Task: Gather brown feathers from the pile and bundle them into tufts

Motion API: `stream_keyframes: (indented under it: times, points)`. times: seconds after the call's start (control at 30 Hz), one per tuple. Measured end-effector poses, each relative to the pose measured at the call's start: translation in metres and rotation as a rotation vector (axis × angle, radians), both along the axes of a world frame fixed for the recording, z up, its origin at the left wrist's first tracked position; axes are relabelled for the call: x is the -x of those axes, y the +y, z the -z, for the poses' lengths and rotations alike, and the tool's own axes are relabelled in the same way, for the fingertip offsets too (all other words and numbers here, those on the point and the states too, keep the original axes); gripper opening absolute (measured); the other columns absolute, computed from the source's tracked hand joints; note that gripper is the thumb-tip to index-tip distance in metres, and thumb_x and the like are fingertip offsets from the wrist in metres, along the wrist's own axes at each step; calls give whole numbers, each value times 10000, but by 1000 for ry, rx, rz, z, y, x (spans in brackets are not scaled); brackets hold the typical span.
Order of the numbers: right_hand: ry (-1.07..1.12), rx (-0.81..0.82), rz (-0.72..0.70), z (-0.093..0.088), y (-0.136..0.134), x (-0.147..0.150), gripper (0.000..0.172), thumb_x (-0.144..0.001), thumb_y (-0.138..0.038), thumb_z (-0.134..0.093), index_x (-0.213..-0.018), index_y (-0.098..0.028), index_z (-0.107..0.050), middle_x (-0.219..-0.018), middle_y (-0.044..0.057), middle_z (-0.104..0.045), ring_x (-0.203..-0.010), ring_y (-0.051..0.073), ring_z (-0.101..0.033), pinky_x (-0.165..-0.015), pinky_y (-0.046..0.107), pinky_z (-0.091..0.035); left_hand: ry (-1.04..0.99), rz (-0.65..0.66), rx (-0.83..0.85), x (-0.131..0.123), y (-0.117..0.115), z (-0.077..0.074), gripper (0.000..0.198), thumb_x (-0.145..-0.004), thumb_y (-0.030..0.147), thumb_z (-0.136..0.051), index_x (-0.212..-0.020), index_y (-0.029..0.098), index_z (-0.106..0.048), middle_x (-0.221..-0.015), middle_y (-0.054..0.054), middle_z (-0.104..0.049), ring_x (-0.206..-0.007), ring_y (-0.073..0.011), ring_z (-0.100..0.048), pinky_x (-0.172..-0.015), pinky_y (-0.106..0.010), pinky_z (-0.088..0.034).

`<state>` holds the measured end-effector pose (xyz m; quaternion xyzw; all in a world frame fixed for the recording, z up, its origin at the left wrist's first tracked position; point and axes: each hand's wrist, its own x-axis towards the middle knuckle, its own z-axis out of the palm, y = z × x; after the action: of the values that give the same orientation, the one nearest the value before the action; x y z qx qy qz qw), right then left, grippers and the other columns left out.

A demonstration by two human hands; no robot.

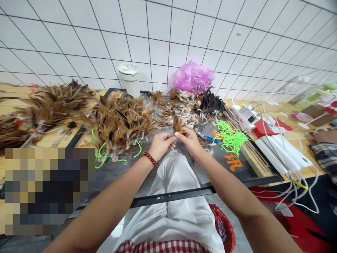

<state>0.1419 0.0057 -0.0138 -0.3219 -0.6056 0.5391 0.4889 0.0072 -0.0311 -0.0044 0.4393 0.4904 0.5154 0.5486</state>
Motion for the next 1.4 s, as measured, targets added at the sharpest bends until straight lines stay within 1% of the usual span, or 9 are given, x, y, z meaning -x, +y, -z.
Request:
stream_keyframes:
  times: [0.13,0.23,0.37,0.6,0.73,0.93,1.1,1.23,1.4]
  points:
    - [49,51,77,0,4,-2,351,-696,-422,-698,-524,-172,-522,-557,-36,-434,-538,83,-378,-544,238,-328,-43,85,7,-1,-2,-2,320,-517,233,-808,-770,106,-659,-643,-24,-650,-531,-96,-571,-507,-218,-472]
    - [87,73,87,-1,5,-3,367,-678,-421,-705,-507,-173,-494,-524,-45,-402,-514,79,-337,-523,240,-294,-40,103,-2,0,-2,-3,360,-566,313,-788,-842,110,-675,-709,-47,-672,-589,-116,-601,-528,-227,-486]
    - [88,80,36,-2,3,-2,320,-660,-418,-717,-566,-175,-532,-534,-44,-425,-518,82,-354,-526,241,-303,29,107,-57,2,-2,-1,276,-668,387,-705,-720,118,-673,-651,-45,-650,-532,-98,-565,-486,-210,-461]
    - [99,154,16,5,2,2,321,-638,-469,-695,-705,-182,-569,-598,-25,-511,-519,91,-386,-517,244,-337,116,119,-44,3,-2,0,194,-668,320,-688,-641,129,-668,-563,-32,-620,-449,-85,-516,-429,-196,-408]
    - [74,163,42,7,4,2,322,-646,-471,-693,-718,-186,-564,-593,-35,-482,-509,84,-366,-500,233,-321,198,114,-64,2,-3,-1,178,-686,307,-665,-624,141,-680,-538,-26,-606,-439,-92,-493,-426,-208,-390]
    - [134,143,47,4,4,2,333,-687,-475,-680,-845,-201,-577,-645,-52,-464,-506,65,-352,-495,215,-307,551,-142,-340,15,-7,-24,76,-681,239,-668,-653,189,-719,-692,-38,-677,-690,-164,-602,-689,-272,-472]
    - [59,55,59,1,-2,3,378,-701,-472,-677,-961,-210,-594,-722,-33,-493,-537,73,-381,-512,222,-344,891,-348,-274,66,-43,-49,187,-710,312,-646,-854,199,-684,-716,-15,-684,-648,-155,-606,-659,-255,-453]
    - [-5,-71,94,-4,-9,4,337,-733,-458,-660,-966,-222,-599,-755,-12,-512,-595,99,-426,-542,231,-371,1136,-360,-181,100,-77,-46,197,-741,365,-603,-858,210,-635,-714,-21,-677,-644,-165,-609,-617,-250,-428]
    - [-53,-164,123,-3,-12,3,279,-768,-452,-630,-908,-210,-623,-767,9,-547,-637,121,-468,-585,250,-391,1527,-248,-72,102,-83,-27,243,-811,368,-489,-849,231,-686,-761,-67,-694,-732,-232,-632,-596,-284,-387]
